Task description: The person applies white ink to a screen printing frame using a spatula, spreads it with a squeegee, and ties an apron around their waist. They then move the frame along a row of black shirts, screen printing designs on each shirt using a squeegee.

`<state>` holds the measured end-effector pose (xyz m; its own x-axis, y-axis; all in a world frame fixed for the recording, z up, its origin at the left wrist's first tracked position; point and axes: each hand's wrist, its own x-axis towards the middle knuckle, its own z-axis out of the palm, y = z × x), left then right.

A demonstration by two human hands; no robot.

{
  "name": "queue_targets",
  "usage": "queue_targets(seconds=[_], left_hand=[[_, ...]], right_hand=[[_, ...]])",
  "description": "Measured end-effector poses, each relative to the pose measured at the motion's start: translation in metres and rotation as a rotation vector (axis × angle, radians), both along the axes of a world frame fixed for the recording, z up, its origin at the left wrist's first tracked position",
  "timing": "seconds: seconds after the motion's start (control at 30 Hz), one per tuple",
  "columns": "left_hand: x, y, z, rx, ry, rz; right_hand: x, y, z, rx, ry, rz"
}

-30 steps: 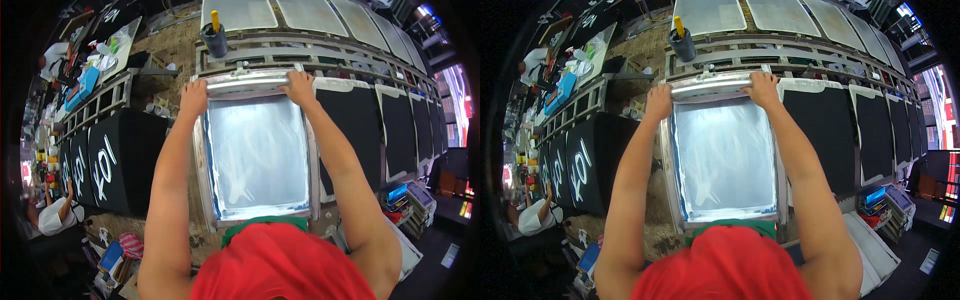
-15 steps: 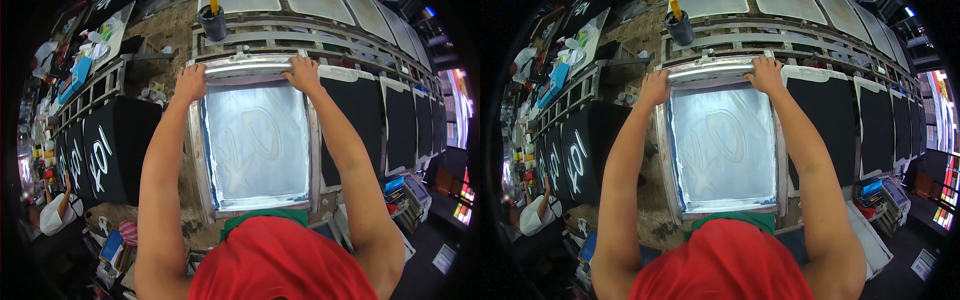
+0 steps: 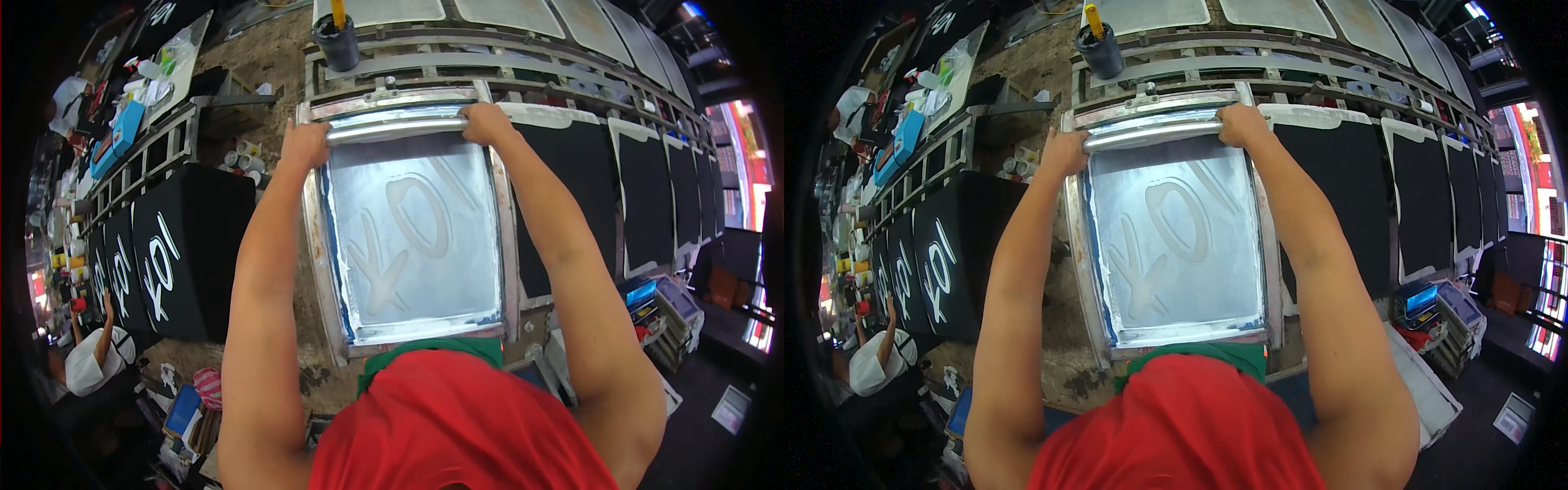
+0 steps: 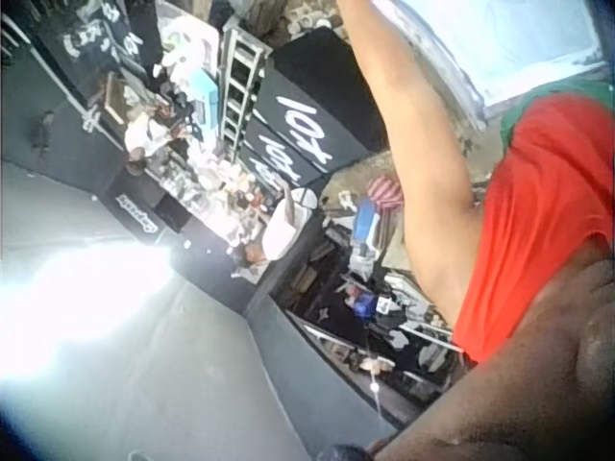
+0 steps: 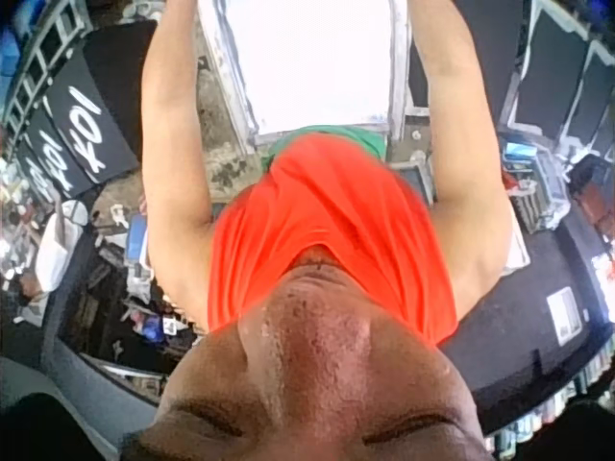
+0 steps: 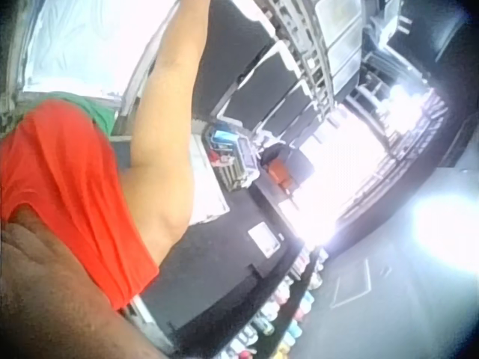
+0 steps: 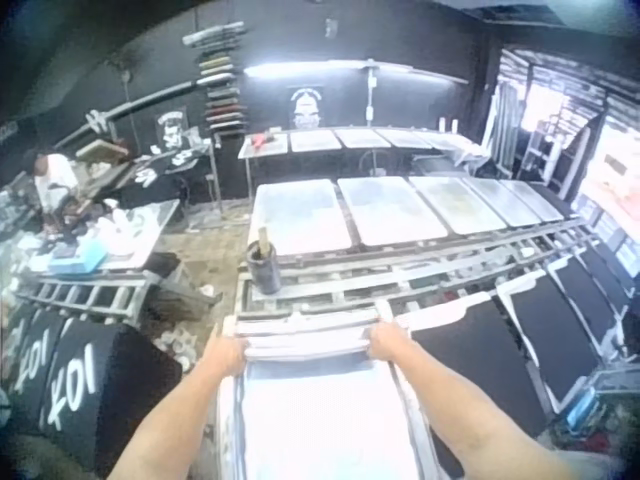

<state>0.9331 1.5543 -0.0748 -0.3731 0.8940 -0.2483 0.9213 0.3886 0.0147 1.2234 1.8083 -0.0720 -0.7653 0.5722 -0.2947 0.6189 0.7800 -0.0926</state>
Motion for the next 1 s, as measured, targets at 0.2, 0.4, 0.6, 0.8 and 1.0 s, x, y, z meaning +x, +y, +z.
queue_targets(seconds=[0.2, 0.4, 0.6, 0.8, 1.0], left_hand=[[0.073, -0.102, 0.002, 0.120, -0.052, -0.075], [0.197, -0.264, -0.004, 0.161, -0.143, -0.081], [0.279, -0.345, 0.020, 0.331, -0.162, -0.086], [0.238, -0.333, 0.020, 0.241, -0.296, 0.109], [0.225, -0.306, 0.006, 0.188, -0.658, 0.653]], right_hand=[[0.084, -0.089, 0.013, -0.077, -0.008, 0.054], [0.226, -0.249, 0.006, -0.052, 0.244, 0.053], [0.304, -0.357, 0.027, 0.004, 0.272, -0.021], [0.328, -0.321, 0.004, 0.291, 0.748, -0.584], [0.335, -0.293, -0.065, -0.718, 0.556, -1.340]])
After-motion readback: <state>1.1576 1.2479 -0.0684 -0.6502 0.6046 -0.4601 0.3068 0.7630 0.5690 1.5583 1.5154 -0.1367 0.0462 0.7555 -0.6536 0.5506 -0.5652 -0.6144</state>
